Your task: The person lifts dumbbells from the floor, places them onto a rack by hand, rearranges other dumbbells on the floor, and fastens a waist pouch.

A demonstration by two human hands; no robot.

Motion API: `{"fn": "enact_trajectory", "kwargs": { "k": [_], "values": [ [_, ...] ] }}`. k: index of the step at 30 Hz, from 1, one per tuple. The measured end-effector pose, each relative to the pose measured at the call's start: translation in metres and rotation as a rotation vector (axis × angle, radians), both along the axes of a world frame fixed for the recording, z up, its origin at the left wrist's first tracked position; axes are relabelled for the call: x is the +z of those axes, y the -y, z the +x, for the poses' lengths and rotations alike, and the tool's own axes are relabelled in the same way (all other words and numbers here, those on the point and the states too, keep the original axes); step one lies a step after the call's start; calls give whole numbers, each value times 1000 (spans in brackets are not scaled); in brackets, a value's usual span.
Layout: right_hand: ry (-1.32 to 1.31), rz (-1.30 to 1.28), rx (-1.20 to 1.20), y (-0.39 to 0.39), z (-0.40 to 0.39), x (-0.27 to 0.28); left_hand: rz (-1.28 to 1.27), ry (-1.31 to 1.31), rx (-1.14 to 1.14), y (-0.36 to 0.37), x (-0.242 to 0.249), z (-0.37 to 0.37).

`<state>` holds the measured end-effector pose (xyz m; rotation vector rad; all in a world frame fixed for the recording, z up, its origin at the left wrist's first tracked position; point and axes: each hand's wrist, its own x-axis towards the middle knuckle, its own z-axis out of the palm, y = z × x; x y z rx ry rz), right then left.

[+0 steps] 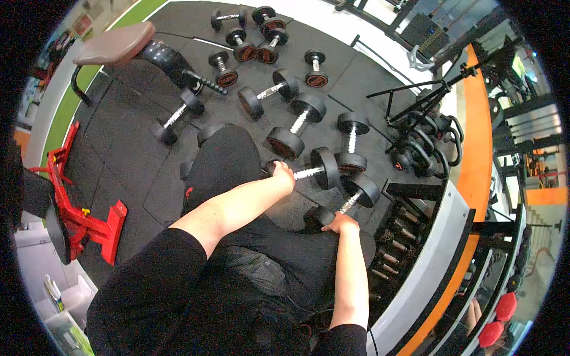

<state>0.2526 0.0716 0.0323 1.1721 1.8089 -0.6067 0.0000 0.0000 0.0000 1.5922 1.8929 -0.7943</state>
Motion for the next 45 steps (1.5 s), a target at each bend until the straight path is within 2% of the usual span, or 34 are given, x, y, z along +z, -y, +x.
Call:
{"fn": "enact_trajectory", "kwargs": {
  "k": [2, 3, 5, 7, 9, 11, 13, 15, 17, 19, 20, 21, 23, 24, 26, 27, 29, 33, 36, 40, 42, 43, 45],
  "values": [
    [-20, -16, 18, 8, -13, -12, -21, -22, -51, 12, 2, -12],
    [24, 16, 31, -16, 21, 13, 13, 22, -38, -10, 30, 22],
    [-13, 41, 8, -7, 11, 14, -93, 177, -155, -1, 102, 7],
    [5, 71, 62, 5, -2, 23, 75, 405, -26, 7, 154, -16],
    [-4, 87, 75, 6, -2, 20, 777, 796, 88, 35, 174, -51],
    [-37, 74, 111, 0, 0, 12, 1074, 985, 247, 64, 194, -102],
    [-74, 33, 80, -5, 3, 6, 1281, 697, 520, 108, 178, -155],
    [-99, 35, 107, -8, 3, 3, 1149, 264, 723, 167, 133, -201],
    [-144, 12, 82, -9, 3, 7, 898, 158, 976, 230, 76, -225],
    [-142, 16, 92, -8, 3, 5, 532, 32, 1036, 276, 52, -218],
    [-143, 23, 66, -6, 0, 11, 421, 89, 1044, 295, 35, -212],
    [-136, 30, 38, -2, 0, 16, 462, 92, 999, 307, 46, -191],
    [-117, 44, 52, 4, -3, 29, 706, -117, 747, 308, 35, -192],
    [-104, 60, 66, 7, -6, 33, 704, -112, 753, 307, 21, -202],
    [-97, 60, 74, 8, -3, 32, 773, 54, 538, 303, -10, -231],
    [-98, 62, 76, 7, 1, 30, 770, 62, 551, 299, -10, -235],
    [-106, 73, 73, 6, 10, 24, 571, 14, 567, 289, 5, -240],
    [-116, 73, 66, 5, 21, 28, 717, 181, 677, 311, 10, -243],
    [-116, 53, 51, 2, 27, 25, 731, 184, 761, 330, 9, -251],
    [-150, 77, 5, 4, 35, 20, 585, 106, 886, 351, -5, -263],
    [-151, 86, 3, 5, 32, 23, 548, -159, 964, 358, -17, -270],
    [-148, 91, 4, 6, 32, 26, 543, -157, 965, 363, -17, -277],
    [-147, 89, 12, 5, 29, 29, 609, 218, 937, 373, -19, -293]
  ]
}}
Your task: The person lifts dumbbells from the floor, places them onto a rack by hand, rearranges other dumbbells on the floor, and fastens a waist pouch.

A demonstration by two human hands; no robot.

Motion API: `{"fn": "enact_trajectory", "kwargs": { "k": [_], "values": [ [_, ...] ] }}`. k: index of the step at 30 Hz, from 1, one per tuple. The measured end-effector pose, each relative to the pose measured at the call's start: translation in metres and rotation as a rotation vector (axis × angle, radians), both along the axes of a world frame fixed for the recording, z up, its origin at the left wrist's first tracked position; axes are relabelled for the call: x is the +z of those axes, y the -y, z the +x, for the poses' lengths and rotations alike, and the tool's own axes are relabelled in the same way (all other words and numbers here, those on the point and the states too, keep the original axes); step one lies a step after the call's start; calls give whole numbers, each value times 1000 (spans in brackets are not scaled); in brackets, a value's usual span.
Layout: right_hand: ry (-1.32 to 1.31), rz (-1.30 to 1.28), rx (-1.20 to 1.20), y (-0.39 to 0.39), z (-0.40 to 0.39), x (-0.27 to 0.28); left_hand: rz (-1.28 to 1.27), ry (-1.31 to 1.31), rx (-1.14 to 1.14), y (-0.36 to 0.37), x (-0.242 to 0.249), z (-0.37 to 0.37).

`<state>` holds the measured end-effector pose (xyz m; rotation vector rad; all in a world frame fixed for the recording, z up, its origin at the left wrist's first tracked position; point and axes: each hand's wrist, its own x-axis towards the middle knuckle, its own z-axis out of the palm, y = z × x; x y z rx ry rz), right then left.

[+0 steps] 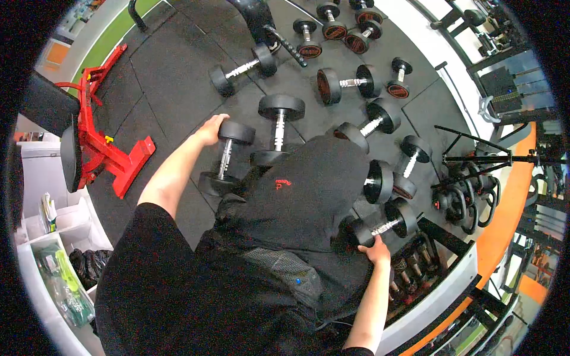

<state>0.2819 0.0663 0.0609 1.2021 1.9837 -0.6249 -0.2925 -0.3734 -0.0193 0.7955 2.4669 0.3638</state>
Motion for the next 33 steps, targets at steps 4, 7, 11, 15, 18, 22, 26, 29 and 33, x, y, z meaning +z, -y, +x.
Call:
{"fn": "enact_trajectory", "kwargs": {
  "k": [4, 7, 11, 15, 18, 22, 26, 29, 33],
  "values": [
    [12, -14, 6, -1, -10, 2, 84, -166, 623, 4, -28, 15],
    [24, -13, 18, -2, -17, 5, 221, 168, 1084, 25, -61, 8],
    [52, -19, 38, -3, -20, 4, 222, 703, 1183, 34, -70, 44],
    [17, -30, 40, -4, -16, -2, 119, 256, 1040, 57, -100, 42],
    [74, -6, 63, -1, -23, 4, 149, 453, 1112, 68, -102, 26],
    [77, 6, 76, 3, -19, 7, 19, 456, 1068, 83, -115, 11],
    [51, 35, 92, 1, -17, 1, -122, 137, 696, 108, -152, -6],
    [93, 13, 63, 1, -21, 3, 159, 451, 978, 79, -121, 4],
    [142, -29, 99, -3, -24, 5, 190, 530, 1089, 66, -113, 8]
  ]
}}
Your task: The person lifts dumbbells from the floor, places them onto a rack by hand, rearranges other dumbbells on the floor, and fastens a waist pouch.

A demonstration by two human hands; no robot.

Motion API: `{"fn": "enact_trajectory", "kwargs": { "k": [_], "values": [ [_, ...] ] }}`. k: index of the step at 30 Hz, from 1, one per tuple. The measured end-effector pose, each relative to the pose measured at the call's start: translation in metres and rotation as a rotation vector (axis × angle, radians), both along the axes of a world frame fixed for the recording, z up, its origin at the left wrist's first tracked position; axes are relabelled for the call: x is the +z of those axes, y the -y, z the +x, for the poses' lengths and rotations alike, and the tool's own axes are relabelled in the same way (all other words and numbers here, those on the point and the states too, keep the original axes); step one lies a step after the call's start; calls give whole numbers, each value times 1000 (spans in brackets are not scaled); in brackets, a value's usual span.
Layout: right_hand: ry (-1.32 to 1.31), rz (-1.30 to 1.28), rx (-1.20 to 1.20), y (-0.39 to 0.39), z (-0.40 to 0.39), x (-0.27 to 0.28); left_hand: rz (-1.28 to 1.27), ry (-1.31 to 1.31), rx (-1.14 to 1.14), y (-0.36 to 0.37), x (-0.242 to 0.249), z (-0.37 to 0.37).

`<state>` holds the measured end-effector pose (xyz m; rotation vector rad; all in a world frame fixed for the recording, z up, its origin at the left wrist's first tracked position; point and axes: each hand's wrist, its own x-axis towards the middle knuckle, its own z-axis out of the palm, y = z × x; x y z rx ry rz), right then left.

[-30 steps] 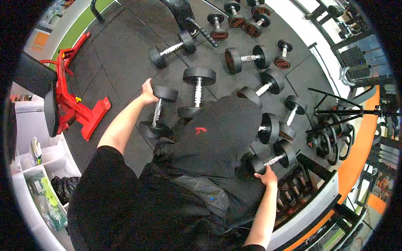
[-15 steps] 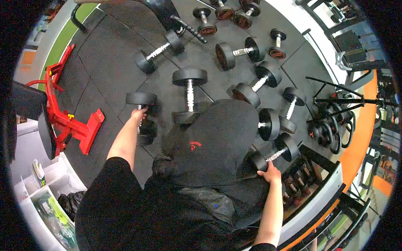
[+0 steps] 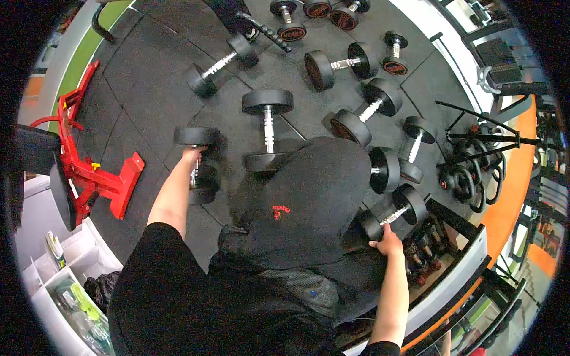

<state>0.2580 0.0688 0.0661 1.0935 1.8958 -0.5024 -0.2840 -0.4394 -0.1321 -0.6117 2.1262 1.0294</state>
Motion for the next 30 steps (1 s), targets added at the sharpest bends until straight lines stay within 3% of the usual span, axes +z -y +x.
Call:
{"fn": "enact_trajectory", "kwargs": {
  "k": [4, 5, 7, 9, 13, 15, 17, 19, 30],
  "values": [
    [10, 6, 9, 2, 6, 3, 70, -181, 70, -16, 14, 28],
    [3, 8, -8, 4, 7, 4, 68, -165, 6, -7, -7, 25],
    [-7, 10, -52, 5, 12, 3, 27, -283, -31, -17, -6, 39],
    [12, 0, -41, 3, 17, -2, 73, -192, 75, -29, 8, 55],
    [6, -4, -17, 2, 25, -12, 83, -184, -79, -32, 12, 76],
    [36, 4, -5, 1, 27, -14, 113, -381, -180, -42, 33, 93],
    [37, -2, -29, -3, 38, -22, 214, -301, -222, -34, 40, 109],
    [41, 2, -41, -7, 42, -30, 501, -334, 40, -46, 74, 131],
    [215, -188, 221, -34, 20, -55, 120, -277, -228, 56, 79, 196]
  ]
}}
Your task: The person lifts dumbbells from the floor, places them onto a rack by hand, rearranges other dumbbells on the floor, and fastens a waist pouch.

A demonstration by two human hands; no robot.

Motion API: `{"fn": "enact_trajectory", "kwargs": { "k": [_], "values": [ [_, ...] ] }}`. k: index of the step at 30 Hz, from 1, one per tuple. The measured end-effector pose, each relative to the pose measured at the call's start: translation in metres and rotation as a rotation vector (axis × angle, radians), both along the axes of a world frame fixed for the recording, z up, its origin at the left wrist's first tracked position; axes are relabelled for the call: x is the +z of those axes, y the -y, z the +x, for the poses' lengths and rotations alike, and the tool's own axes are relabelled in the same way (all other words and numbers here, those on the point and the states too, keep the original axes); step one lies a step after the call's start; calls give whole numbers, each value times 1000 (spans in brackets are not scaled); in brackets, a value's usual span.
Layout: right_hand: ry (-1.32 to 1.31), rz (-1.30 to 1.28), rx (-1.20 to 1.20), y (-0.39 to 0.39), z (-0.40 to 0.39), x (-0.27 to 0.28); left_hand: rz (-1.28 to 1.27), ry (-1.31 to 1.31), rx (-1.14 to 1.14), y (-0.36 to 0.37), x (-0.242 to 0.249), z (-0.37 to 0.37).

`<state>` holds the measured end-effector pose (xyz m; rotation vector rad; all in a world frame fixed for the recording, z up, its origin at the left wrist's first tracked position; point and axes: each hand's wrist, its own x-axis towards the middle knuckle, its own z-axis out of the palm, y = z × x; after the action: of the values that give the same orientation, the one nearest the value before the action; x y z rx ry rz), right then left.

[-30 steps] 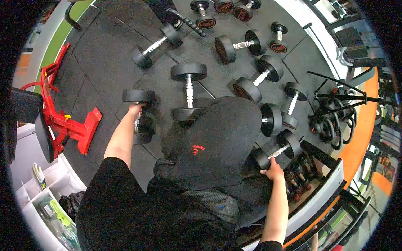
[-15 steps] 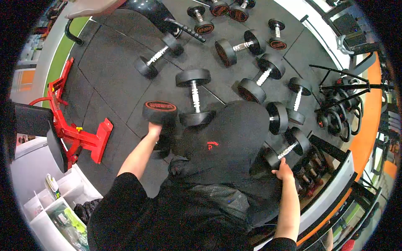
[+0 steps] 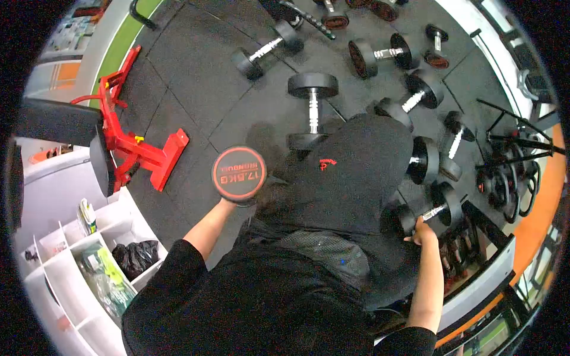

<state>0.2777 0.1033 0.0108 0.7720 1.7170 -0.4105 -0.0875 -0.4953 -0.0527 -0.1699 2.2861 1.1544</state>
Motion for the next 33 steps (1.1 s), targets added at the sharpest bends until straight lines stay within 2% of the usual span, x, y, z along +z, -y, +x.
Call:
{"fn": "enact_trajectory", "kwargs": {
  "k": [2, 3, 5, 15, 18, 21, 25, 26, 27, 28, 29, 30, 32, 33],
  "values": [
    [-23, -38, 79, -14, 10, -21, -46, -13, -44, 20, 4, 14],
    [-3, -9, 117, -11, 3, -13, -72, -14, -66, 25, 3, 22],
    [-34, -41, 53, -18, 13, -26, -135, -1, -107, 51, 7, 48],
    [-85, -61, 95, -10, -1, -1, -436, 130, -413, 200, 16, 121],
    [-65, -55, 38, -17, 12, -18, -503, 167, -501, 215, -2, 91],
    [2, -70, 36, -11, -6, 2, -575, 187, -574, 228, -13, 87],
    [-5, -74, -26, -23, 11, -23, -679, 196, -683, 258, -3, 67],
    [-97, -87, -12, -25, 20, -27, -630, 555, -258, 265, 13, 49],
    [-97, -87, -6, -32, 34, -39, -745, 565, -110, 241, 57, 30],
    [-152, -140, -84, -38, 45, -51, -845, 150, -93, 267, 47, 22],
    [-208, -192, -163, -43, 51, -58, -781, -175, 136, 219, 92, 19],
    [-171, -139, -76, -35, 35, -39, -656, -290, 98, 176, 137, 12],
    [-185, -128, -60, -22, 17, -16, -510, -546, -168, 115, 183, 8],
    [-197, -121, -46, -20, 13, -8, -426, -660, -365, 97, 190, 7]
  ]
}}
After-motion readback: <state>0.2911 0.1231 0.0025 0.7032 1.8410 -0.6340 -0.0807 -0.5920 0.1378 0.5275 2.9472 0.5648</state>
